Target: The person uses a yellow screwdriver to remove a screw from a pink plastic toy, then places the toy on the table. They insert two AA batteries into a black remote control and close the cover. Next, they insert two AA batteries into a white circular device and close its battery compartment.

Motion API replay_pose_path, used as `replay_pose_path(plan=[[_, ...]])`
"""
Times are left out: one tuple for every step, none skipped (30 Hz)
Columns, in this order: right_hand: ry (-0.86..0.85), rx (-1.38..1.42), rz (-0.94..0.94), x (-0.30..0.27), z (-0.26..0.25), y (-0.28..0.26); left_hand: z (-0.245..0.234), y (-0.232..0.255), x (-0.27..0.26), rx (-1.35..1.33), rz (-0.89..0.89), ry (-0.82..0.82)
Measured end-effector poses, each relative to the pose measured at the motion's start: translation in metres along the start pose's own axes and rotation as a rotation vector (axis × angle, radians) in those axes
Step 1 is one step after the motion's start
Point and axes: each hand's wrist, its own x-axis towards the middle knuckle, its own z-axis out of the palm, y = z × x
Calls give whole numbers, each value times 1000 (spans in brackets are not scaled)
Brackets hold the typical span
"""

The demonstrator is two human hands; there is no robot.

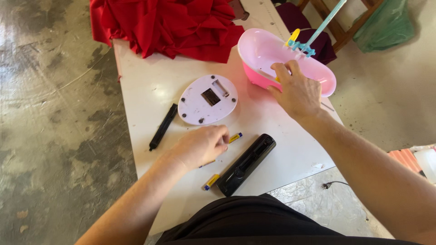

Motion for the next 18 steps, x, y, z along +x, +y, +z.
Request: replay_pose_path(plan=[[0,33,26,-2,-6,-4,1,1,3,101,19,-60],[1,66,51,-6,-12,-8,2,2,6,203,38,-118],[1,103,74,-12,-17,-14,5,1,8,305,52,-175],[-50,157,82,-20,-22,-19,8,-2,8,352,93,-190],[-100,213,84,-28,-27,-25,10,-6,8,397,130,-201],[-150,268,86,-37,-31,-31,14,-9,8,441,168,-212],[-181,298,134,-47,-33,-38,18,-12,8,448,188,-186],[-212,327,183,-59,-34,-45,23,-14,9,455,208,-160],[-242,358,228,-67,-36,-49,26,-17,9,462,226,-131],[-244,382,249,-74,-38,-52,28,-19,8,461,210,-120],[-249,407,271,-81,-40,-53,30,-21,6,458,193,-113],[-254,432,293,-88,-41,-54,31,-22,4,456,177,-105],[-274,440,320,-92,-42,-55,30,-22,3,414,164,-96],[-295,447,347,-96,-43,-56,27,-21,2,373,150,-86],[-316,452,377,-100,-45,-56,24,-19,3,330,141,-79],[-310,500,380,-103,-47,-55,20,-17,3,109,147,-29],[-306,551,382,-106,-49,-56,15,-15,3,-113,147,17],[-301,602,384,-108,-52,-57,11,-10,4,-335,144,64]])
